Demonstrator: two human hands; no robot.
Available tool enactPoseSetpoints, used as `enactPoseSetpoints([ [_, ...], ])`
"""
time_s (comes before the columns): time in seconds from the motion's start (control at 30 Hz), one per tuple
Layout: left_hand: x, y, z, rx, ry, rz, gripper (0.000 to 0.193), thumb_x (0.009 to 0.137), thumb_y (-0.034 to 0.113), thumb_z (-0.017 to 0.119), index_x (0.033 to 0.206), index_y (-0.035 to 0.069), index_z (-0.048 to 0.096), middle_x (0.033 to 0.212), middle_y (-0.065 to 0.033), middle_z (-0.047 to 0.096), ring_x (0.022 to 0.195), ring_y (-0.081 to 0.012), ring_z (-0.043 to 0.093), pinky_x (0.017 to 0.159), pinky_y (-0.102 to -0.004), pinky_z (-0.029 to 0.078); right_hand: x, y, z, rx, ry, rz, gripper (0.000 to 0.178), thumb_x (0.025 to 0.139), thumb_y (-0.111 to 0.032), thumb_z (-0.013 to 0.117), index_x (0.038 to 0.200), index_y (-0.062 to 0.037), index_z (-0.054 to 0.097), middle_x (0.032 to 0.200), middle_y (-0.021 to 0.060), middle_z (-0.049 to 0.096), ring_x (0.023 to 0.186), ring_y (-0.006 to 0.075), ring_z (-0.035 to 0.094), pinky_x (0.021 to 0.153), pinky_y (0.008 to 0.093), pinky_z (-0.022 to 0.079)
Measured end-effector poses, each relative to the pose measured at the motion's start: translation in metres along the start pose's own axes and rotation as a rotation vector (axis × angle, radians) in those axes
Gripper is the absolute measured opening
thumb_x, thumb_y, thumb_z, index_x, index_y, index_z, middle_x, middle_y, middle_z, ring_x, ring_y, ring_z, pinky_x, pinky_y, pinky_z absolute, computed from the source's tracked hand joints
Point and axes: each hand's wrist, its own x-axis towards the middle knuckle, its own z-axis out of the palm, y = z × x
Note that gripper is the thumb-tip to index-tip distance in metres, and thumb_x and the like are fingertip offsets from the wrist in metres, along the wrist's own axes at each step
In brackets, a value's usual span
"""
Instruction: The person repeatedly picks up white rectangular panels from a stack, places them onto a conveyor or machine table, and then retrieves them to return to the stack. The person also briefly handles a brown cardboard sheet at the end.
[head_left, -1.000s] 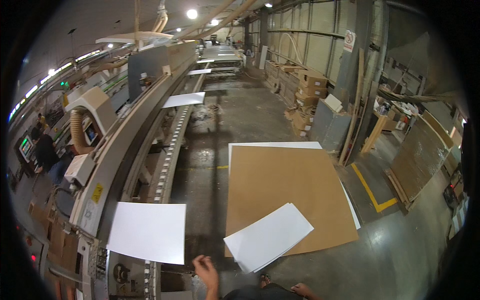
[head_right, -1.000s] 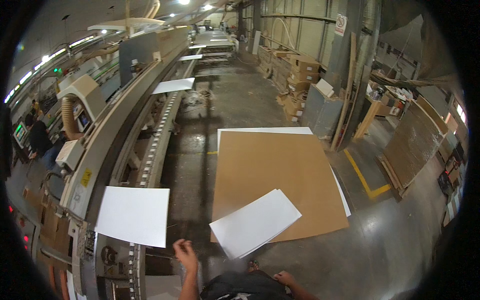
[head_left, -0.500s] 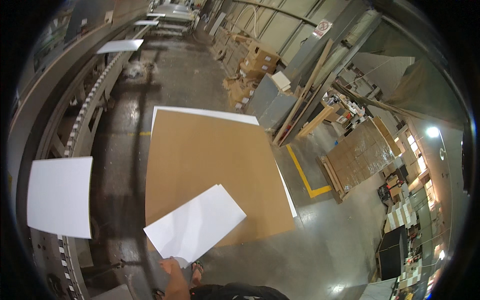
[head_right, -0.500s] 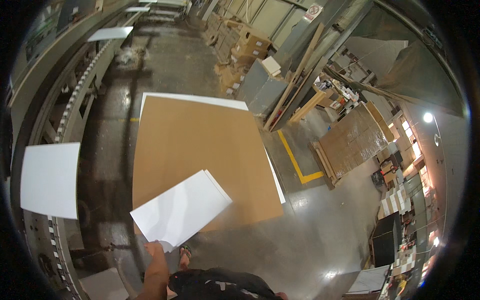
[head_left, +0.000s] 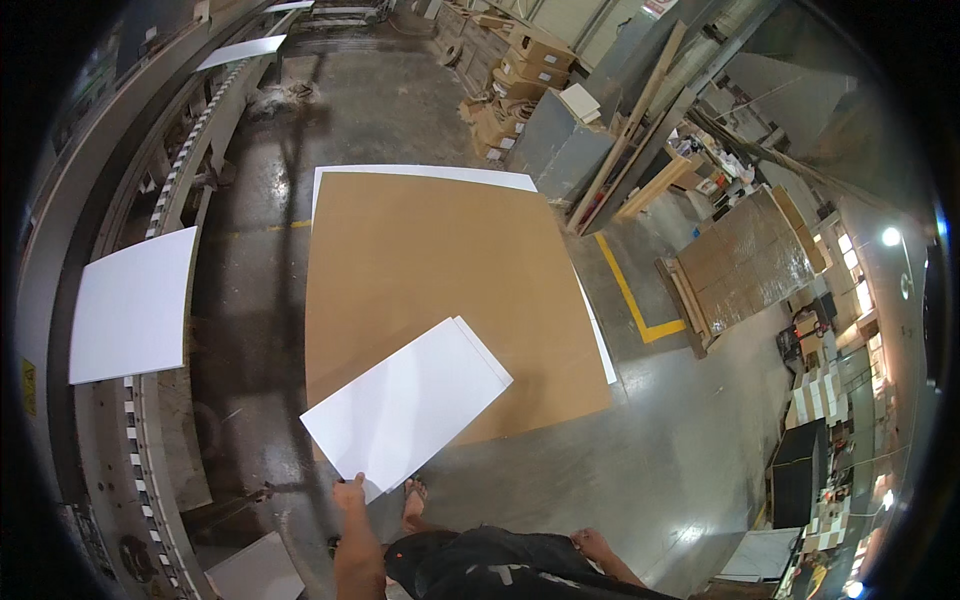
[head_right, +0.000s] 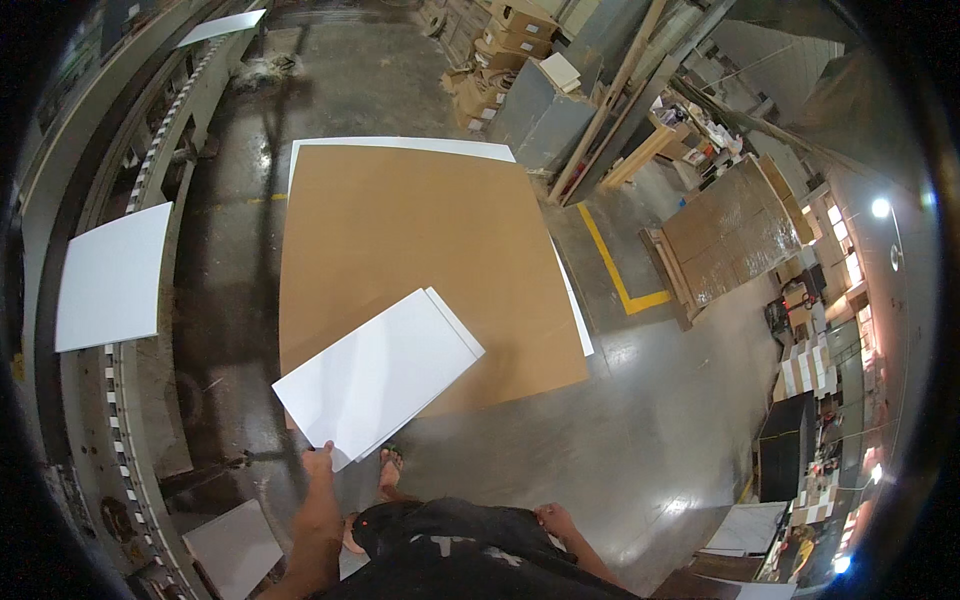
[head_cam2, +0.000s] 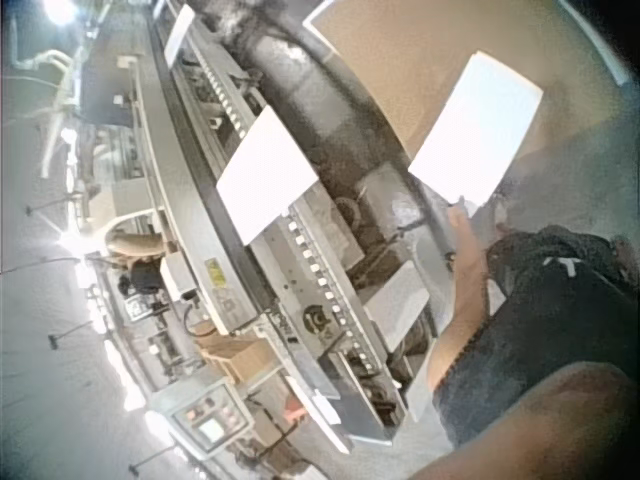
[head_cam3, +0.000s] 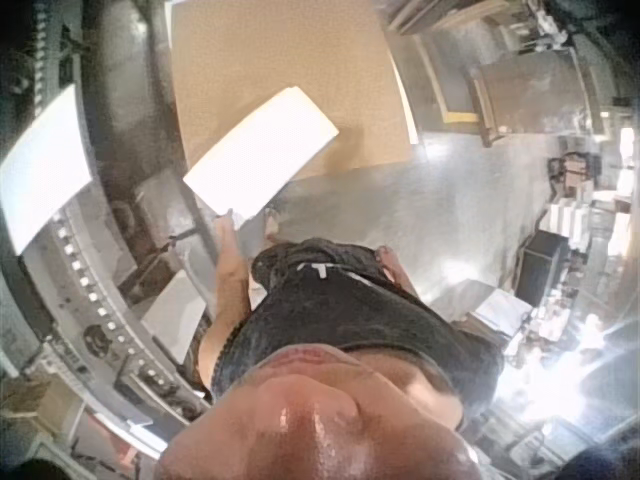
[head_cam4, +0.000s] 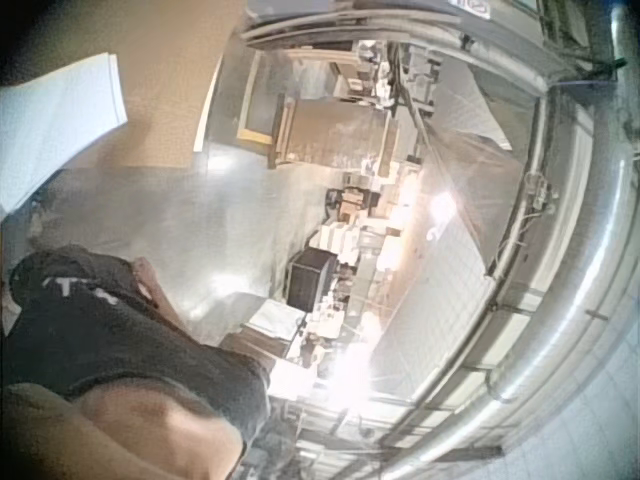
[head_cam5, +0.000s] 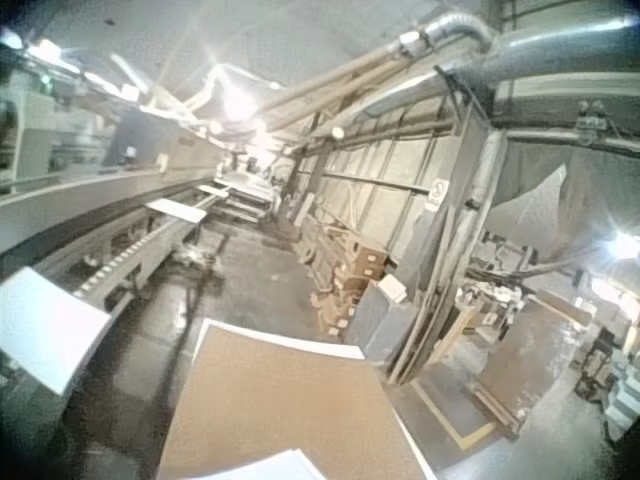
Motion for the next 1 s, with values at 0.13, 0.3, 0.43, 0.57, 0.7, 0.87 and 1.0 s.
enactPoseSetpoints([
  [0.13, -0.058, 0.047, -0.051, -0.381, -0.197, 0.117, 0.049, 0.071, 0.017, 0.089, 0.108, -0.004, 0.064, 0.102, -0.0176, 0.072, 0.089, -0.0282, 0.069, 0.079, -0.0398, 0.055, 0.007, 0.001, 0.011, 0.228, -0.151, 0.051, 0.035, 0.098, -0.036, 0.062, 0.096, -0.0012, 0.066, 0.077, 0.0075, 0.066, 0.074, 0.0201, 0.066, 0.068, 0.0364, 0.055],
  [0.3, -0.13, 0.122, -0.089, -0.715, -0.266, 0.201, 0.064, 0.079, 0.005, 0.079, 0.131, -0.001, 0.042, 0.109, -0.0148, 0.062, 0.101, -0.0264, 0.061, 0.089, -0.0389, 0.051, 0.019, -0.083, 0.03, 0.424, -0.207, -0.138, 0.034, 0.1, -0.034, 0.058, 0.096, -0.0007, 0.065, 0.082, 0.0104, 0.068, 0.066, 0.0209, 0.066, 0.065, 0.039, 0.057],
  [0.43, -0.161, 0.215, -0.15, -0.828, -0.303, 0.405, 0.038, 0.069, 0.003, 0.08, 0.09, 0.007, 0.049, 0.096, -0.0103, 0.063, 0.091, -0.019, 0.06, 0.072, -0.0313, 0.047, 0.068, -0.156, 0.039, 0.175, -0.175, -0.402, 0.043, 0.097, -0.04, 0.059, 0.109, 0.0011, 0.066, 0.098, 0.0171, 0.071, 0.087, 0.0308, 0.068, 0.078, 0.0428, 0.055],
  [0.57, -0.179, 0.229, -0.287, -0.959, -0.502, 0.515, 0.029, 0.072, -0.007, 0.076, 0.087, 0.007, 0.055, 0.087, -0.0069, 0.066, 0.079, -0.0163, 0.063, 0.069, -0.0305, 0.051, 0.161, -0.185, 0.013, -0.216, 0.625, -0.786, 0.054, 0.098, -0.044, 0.056, 0.116, 0.0054, 0.064, 0.114, 0.0252, 0.069, 0.108, 0.0386, 0.065, 0.091, 0.0456, 0.051],
  [0.7, -0.17, 0.114, -0.444, -0.94, -0.398, 0.387, 0.026, 0.075, -0.006, 0.073, 0.085, 0.009, 0.053, 0.083, -0.007, 0.065, 0.075, -0.0168, 0.066, 0.063, -0.0311, 0.053, 0.089, -0.264, 0.055, -0.201, 0.396, -0.594, 0.076, 0.097, -0.062, 0.044, 0.132, 0.0034, 0.06, 0.138, 0.0274, 0.056, 0.122, 0.0437, 0.057, 0.106, 0.0476, 0.042],
  [0.87, -0.188, -0.019, -0.536, -1.067, -0.332, 0.297, 0.03, 0.073, -0.002, 0.074, 0.083, 0.012, 0.049, 0.08, -0.0018, 0.058, 0.074, -0.015, 0.061, 0.067, -0.0299, 0.05, -0.006, -0.271, 0.147, 0.632, -0.689, -0.449, 0.075, 0.102, -0.062, 0.039, 0.139, 0.0015, 0.05, 0.134, 0.0145, 0.061, 0.117, 0.0295, 0.063, 0.097, 0.0461, 0.051],
  [1.0, -0.181, -0.119, -0.571, -1.204, -0.268, 0.155, 0.016, 0.085, 0.013, 0.07, 0.086, 0.013, 0.054, 0.08, 0.0021, 0.054, 0.074, -0.0129, 0.056, 0.067, -0.0277, 0.047, -0.008, -0.255, 0.245, 0.588, -0.484, -0.495, 0.058, 0.102, -0.05, 0.051, 0.12, 0.0046, 0.057, 0.115, 0.0173, 0.067, 0.099, 0.0304, 0.067, 0.085, 0.0434, 0.056],
])
